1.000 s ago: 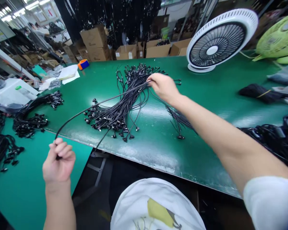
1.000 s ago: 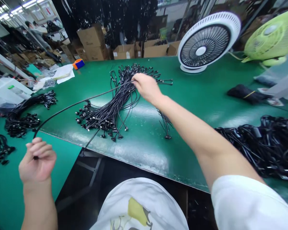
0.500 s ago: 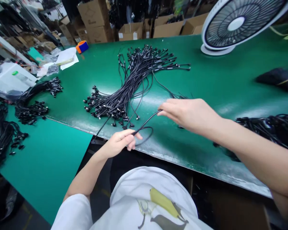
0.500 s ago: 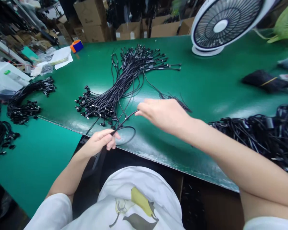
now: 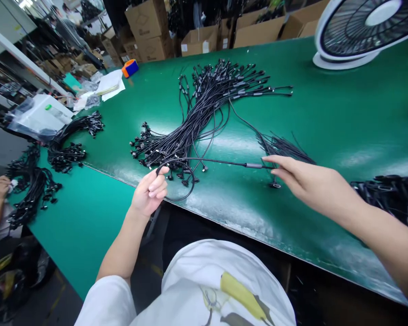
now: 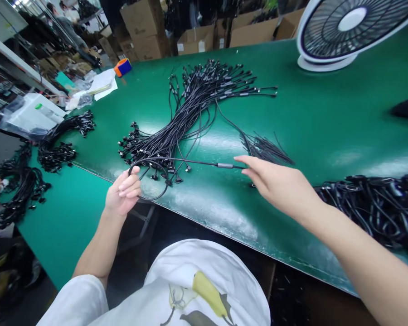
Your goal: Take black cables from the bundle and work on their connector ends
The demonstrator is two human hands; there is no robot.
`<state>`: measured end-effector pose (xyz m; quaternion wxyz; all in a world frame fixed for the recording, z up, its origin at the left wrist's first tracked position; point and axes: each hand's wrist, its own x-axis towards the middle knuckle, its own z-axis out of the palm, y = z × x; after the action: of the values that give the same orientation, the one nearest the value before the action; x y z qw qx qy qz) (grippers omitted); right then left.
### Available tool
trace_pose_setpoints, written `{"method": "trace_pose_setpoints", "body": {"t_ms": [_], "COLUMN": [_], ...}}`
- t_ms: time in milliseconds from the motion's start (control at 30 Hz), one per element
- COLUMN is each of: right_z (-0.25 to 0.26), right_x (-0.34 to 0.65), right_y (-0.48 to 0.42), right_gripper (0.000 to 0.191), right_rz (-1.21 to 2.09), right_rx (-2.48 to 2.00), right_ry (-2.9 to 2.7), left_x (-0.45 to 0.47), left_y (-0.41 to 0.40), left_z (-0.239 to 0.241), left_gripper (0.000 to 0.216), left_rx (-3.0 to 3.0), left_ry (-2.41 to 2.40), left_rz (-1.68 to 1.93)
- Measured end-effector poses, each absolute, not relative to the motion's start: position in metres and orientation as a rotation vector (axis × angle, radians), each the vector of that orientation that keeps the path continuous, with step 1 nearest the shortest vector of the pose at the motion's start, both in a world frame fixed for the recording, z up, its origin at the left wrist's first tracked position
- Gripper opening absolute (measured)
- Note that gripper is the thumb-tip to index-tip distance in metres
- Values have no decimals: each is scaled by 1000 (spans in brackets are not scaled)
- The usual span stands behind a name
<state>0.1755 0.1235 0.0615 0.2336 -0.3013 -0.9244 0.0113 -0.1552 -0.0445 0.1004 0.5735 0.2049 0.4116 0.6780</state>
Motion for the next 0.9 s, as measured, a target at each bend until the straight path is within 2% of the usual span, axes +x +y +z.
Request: {"method": "trace_pose_setpoints", "body": {"t_ms": [67,133,233,333,467,600,700,800,900], "right_z": [67,76,92,108,104,70,53,55,60], "right_x": [172,162,138,117,107,96,86,79,78], "right_y": [108,88,65,67,85,75,58,47,43], "right_gripper": [26,22,25,30,24,43,50,50,41], "right_rz": [-188,-195,186,555,979,1530,1953,2048,2090], "right_rx": [-639,-375,-96,-188,-516,-731,-786,-763,-711], "right_ry": [-2582,-2715,-2946,-2899,-2416,-1739,-1208,-860,-858], "left_x": [-147,-131,-98,-77,-77,-77,-66,-53,-49], "left_y": [-40,-33,-25,-25,-25,-22,-23,-25,-24], "left_z": [95,88,78,74,73,69,58,44,36], "left_gripper": [23,26,28,28,29,31,39,45,38], "left_rx": [600,745,1018,1231,1062,822,882,1013,1174], "left_ry": [1068,1193,1277,1251,1055,998,1095,1228,1400], "left_rz": [1605,1577,1348,1070,1080,1260,1196,1142,1090]}}
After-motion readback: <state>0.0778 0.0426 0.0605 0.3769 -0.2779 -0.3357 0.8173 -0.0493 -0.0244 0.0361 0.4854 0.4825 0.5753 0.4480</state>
